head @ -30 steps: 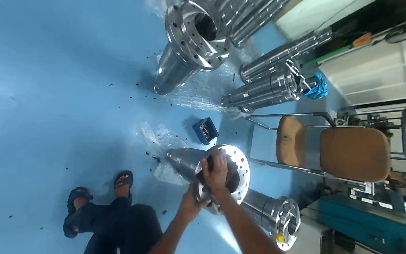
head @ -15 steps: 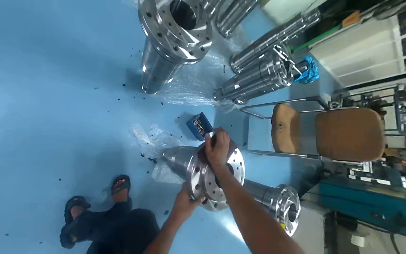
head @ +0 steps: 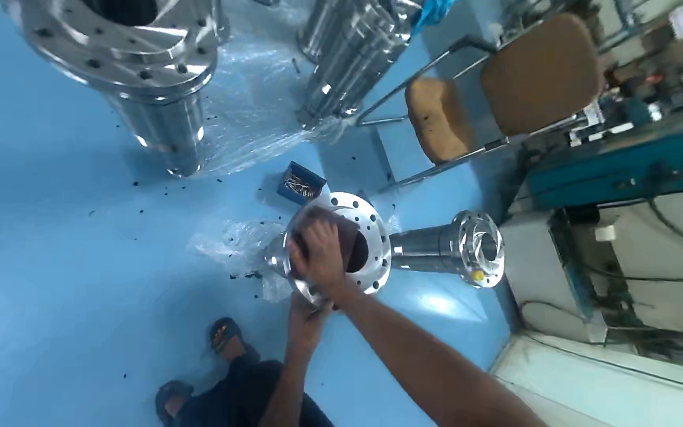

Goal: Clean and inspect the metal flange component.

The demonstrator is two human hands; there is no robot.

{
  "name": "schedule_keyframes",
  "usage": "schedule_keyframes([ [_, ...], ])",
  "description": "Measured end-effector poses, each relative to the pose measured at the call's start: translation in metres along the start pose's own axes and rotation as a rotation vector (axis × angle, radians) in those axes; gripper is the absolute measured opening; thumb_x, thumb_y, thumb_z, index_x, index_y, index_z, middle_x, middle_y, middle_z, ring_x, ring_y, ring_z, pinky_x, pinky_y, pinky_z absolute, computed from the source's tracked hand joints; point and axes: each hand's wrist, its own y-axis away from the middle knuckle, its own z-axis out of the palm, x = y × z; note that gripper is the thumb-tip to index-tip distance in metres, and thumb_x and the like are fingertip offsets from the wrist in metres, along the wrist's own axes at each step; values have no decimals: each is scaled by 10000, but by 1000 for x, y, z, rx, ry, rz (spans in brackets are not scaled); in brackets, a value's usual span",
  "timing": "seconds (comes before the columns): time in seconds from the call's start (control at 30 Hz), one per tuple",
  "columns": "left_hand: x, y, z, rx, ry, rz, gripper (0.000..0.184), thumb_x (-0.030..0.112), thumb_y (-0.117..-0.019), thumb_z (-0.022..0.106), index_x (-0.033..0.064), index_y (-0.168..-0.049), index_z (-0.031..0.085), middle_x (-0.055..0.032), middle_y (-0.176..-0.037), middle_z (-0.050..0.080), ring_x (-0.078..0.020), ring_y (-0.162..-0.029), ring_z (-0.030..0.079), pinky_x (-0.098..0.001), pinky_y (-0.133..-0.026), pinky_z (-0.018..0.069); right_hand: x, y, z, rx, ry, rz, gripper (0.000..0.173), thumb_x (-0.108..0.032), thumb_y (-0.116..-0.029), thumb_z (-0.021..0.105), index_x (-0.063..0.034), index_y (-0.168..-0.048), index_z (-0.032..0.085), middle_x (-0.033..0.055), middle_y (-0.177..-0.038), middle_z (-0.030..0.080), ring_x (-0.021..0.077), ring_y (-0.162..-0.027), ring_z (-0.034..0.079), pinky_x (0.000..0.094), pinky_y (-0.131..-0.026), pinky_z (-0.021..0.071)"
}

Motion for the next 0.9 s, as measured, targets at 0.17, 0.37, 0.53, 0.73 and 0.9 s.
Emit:
schedule_keyframes([
  [0.17,-2,-1,-2,-8,8,-10,680,-49,-868,738,-55,-1440,370,-169,-1145,685,-171,-983,727,-313,-874,622,0,-4,6,-35,-36,-76,398,-413,-982,550,-60,-945,731,132,-1021,727,329,-1004,683,514,-914,510],
  [0.37,4,-2,-5,-21,-6,-14,679,-63,-870,728,-54,-1448,372,-163,-1165,673,-157,-987,720,-299,-872,618,-3,-7,8,50,0,-14,428,-431,-1000,500,-70,-981,728,122,-1047,724,313,-1046,671,508,-970,482],
  [0.53,1,-3,-3,-6,-3,-24,720,-77,-866,724,-27,-1478,348,-156,-1177,669,-163,-1002,714,-314,-882,613,-4,-5,5,-43,-18,-56,405,-429,-975,556,-68,-923,732,119,-1008,733,317,-1011,686,526,-912,491],
  [0.73,5,0,-6,-15,-28,-41,668,-45,-877,722,-35,-1448,377,-163,-1160,666,-165,-992,712,-316,-880,612,-4,-17,13,63,51,20,431,-437,-1004,493,-75,-922,712,120,-1013,721,311,-1029,673,521,-968,468],
  [0.9,5,-1,-4,-17,-26,-42,668,-59,-877,721,-30,-1454,386,-142,-1140,679,-149,-958,712,-315,-856,612,-14,4,6,-14,2,17,447,-453,-1009,502,-76,-888,711,117,-973,723,314,-995,679,518,-920,477],
])
